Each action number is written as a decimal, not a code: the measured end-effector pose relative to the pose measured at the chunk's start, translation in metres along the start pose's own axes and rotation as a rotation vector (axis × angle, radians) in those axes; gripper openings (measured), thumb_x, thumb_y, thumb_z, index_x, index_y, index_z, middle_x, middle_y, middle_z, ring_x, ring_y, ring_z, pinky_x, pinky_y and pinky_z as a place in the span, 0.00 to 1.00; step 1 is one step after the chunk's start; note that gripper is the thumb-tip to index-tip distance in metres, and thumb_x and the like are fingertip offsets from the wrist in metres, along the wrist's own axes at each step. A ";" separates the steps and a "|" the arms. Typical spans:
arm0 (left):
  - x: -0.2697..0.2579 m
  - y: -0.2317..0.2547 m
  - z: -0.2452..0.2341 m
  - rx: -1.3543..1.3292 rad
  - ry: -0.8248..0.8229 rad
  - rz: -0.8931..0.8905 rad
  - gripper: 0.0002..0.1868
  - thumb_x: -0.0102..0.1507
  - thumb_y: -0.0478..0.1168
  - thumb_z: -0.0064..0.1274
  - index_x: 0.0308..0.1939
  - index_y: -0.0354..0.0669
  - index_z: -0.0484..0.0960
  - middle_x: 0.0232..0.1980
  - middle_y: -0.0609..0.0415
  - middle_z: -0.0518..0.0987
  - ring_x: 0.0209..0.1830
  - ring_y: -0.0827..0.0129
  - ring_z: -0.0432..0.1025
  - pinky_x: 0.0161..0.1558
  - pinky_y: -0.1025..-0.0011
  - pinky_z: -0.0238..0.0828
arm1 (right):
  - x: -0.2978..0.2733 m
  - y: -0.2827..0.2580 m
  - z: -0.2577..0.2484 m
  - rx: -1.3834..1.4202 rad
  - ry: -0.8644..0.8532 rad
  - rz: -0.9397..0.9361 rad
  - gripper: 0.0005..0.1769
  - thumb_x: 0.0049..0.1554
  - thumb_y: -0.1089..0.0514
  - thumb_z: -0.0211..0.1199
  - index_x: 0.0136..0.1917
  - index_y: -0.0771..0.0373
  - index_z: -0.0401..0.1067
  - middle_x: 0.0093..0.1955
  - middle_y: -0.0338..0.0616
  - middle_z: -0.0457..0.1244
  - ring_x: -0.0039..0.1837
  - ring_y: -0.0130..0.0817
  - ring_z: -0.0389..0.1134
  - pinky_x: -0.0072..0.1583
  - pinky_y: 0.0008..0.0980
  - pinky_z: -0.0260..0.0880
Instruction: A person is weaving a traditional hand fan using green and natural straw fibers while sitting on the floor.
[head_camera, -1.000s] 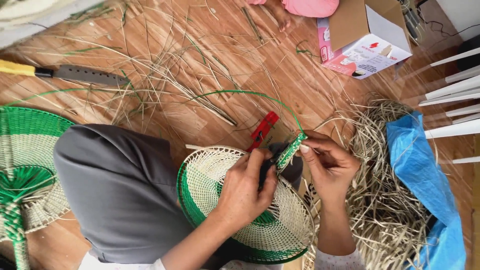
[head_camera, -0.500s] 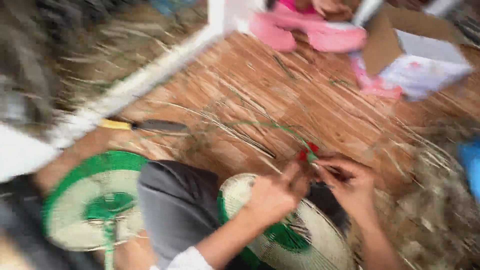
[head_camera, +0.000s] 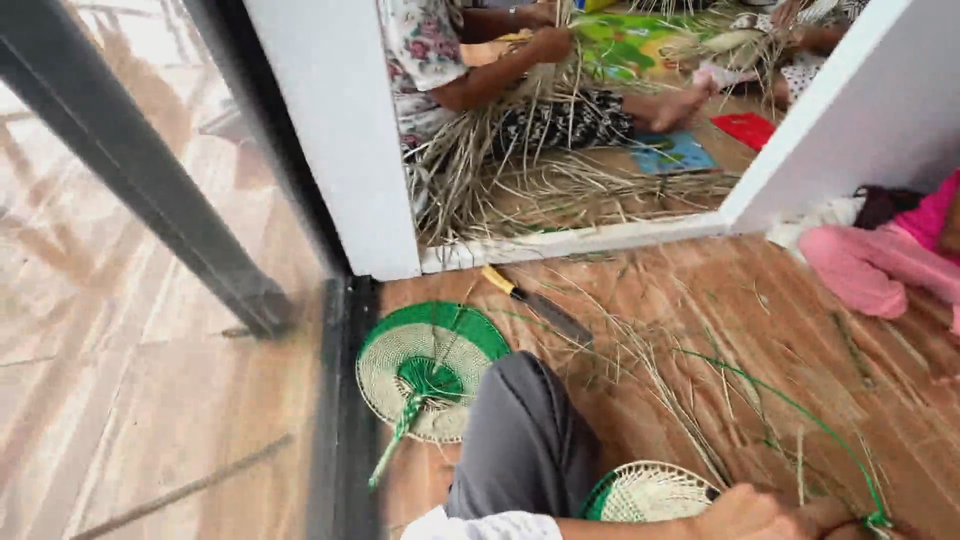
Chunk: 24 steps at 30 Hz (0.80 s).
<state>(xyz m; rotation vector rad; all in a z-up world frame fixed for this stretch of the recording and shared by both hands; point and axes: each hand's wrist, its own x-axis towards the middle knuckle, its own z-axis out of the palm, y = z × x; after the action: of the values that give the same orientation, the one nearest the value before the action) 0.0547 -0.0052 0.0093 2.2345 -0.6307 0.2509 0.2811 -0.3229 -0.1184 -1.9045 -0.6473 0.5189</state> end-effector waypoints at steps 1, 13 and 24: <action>0.001 0.004 -0.007 -0.003 -0.002 -0.002 0.21 0.77 0.37 0.30 0.75 0.47 0.64 0.67 0.48 0.72 0.35 0.51 0.74 0.31 0.52 0.70 | 0.000 0.007 -0.004 0.000 0.001 0.032 0.29 0.52 0.72 0.56 0.68 0.66 0.72 0.80 0.41 0.59 0.79 0.36 0.60 0.71 0.45 0.68; 0.002 0.019 -0.050 0.506 0.441 0.489 0.05 0.71 0.34 0.45 0.39 0.43 0.74 0.43 0.51 0.73 0.23 0.76 0.64 0.13 0.71 0.50 | -0.095 -0.239 0.167 -0.017 0.740 -0.076 0.08 0.59 0.70 0.60 0.53 0.71 0.74 0.52 0.51 0.70 0.49 0.33 0.71 0.54 0.28 0.75; -0.008 0.028 -0.067 0.553 0.457 0.542 0.07 0.63 0.33 0.41 0.35 0.44 0.75 0.34 0.55 0.68 0.17 0.71 0.68 0.24 0.77 0.68 | -0.083 -0.260 0.171 0.290 0.665 -0.142 0.17 0.52 0.73 0.65 0.55 0.77 0.67 0.48 0.58 0.70 0.48 0.34 0.72 0.42 0.35 0.81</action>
<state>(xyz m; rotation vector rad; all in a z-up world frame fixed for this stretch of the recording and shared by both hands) 0.0344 0.0318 0.0695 2.3325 -0.9814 1.3026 0.0593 -0.1699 0.0585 -1.6029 -0.2464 -0.1188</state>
